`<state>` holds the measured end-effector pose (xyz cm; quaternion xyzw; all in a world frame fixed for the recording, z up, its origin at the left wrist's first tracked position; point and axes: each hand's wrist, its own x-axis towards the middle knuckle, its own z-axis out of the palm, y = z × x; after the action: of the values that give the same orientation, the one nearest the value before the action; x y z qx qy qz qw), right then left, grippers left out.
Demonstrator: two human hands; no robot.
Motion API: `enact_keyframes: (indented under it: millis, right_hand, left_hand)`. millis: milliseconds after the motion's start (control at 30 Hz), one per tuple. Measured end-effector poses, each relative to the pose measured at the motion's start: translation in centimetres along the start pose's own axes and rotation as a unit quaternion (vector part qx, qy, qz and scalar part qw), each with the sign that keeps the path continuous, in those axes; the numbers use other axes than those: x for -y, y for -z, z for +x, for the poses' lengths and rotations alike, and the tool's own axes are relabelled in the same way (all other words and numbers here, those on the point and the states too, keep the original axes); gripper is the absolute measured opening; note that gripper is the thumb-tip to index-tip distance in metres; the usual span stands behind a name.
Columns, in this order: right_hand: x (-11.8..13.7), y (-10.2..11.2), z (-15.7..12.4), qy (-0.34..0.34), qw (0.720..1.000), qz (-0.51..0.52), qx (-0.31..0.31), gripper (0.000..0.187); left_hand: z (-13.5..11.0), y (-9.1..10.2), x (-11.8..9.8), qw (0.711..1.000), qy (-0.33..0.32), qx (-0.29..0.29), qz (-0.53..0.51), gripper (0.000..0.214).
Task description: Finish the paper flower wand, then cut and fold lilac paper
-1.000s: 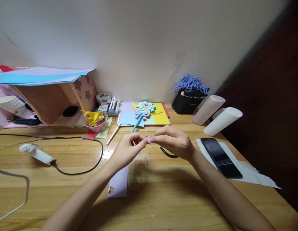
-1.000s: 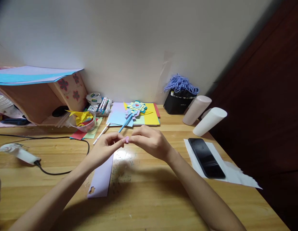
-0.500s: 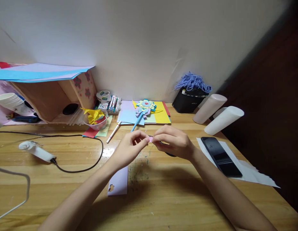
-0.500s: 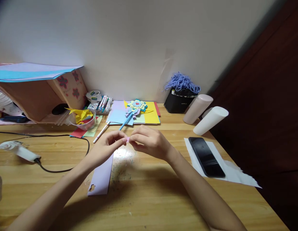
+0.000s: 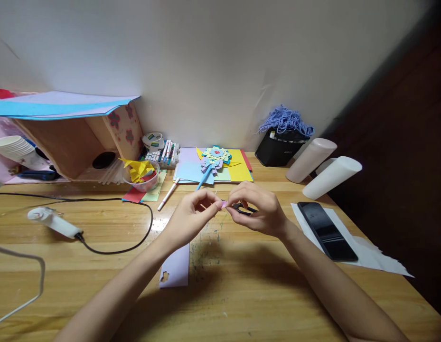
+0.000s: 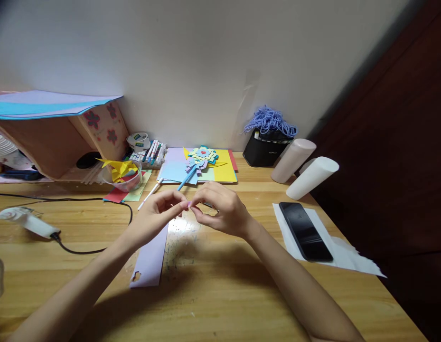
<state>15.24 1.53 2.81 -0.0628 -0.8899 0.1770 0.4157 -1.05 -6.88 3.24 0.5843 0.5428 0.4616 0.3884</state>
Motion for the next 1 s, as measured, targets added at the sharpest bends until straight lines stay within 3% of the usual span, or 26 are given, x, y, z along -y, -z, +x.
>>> enact_keyframes:
  millis: [133, 300, 667, 833, 1000]
  right_hand:
    - [0.2, -0.2, 0.0, -0.073, 0.997, 0.021, -0.003, 0.007]
    - [0.5, -0.1, 0.1, -0.145, 0.988, 0.061, 0.0, 0.004]
    - [1.5, -0.2, 0.3, -0.182, 0.981, 0.066, -0.015, 0.001]
    - [1.9, -0.4, 0.2, -0.268, 0.956, 0.11, -0.032, 0.013]
    - [2.1, -0.6, 0.2, -0.304, 0.935, 0.178, -0.023, 0.014]
  left_hand:
    - [-0.2, 0.1, -0.4, 0.994, -0.059, -0.032, 0.089, 0.017]
    - [-0.3, 0.1, -0.7, 0.988, -0.079, -0.042, 0.123, 0.019]
    - [-0.4, 0.0, -0.5, 0.982, -0.109, -0.064, 0.137, 0.015]
    - [-0.5, 0.0, -0.5, 0.981, -0.123, -0.08, 0.131, 0.012]
    - [-0.6, 0.0, -0.6, 0.978, -0.136, -0.089, 0.132, 0.009]
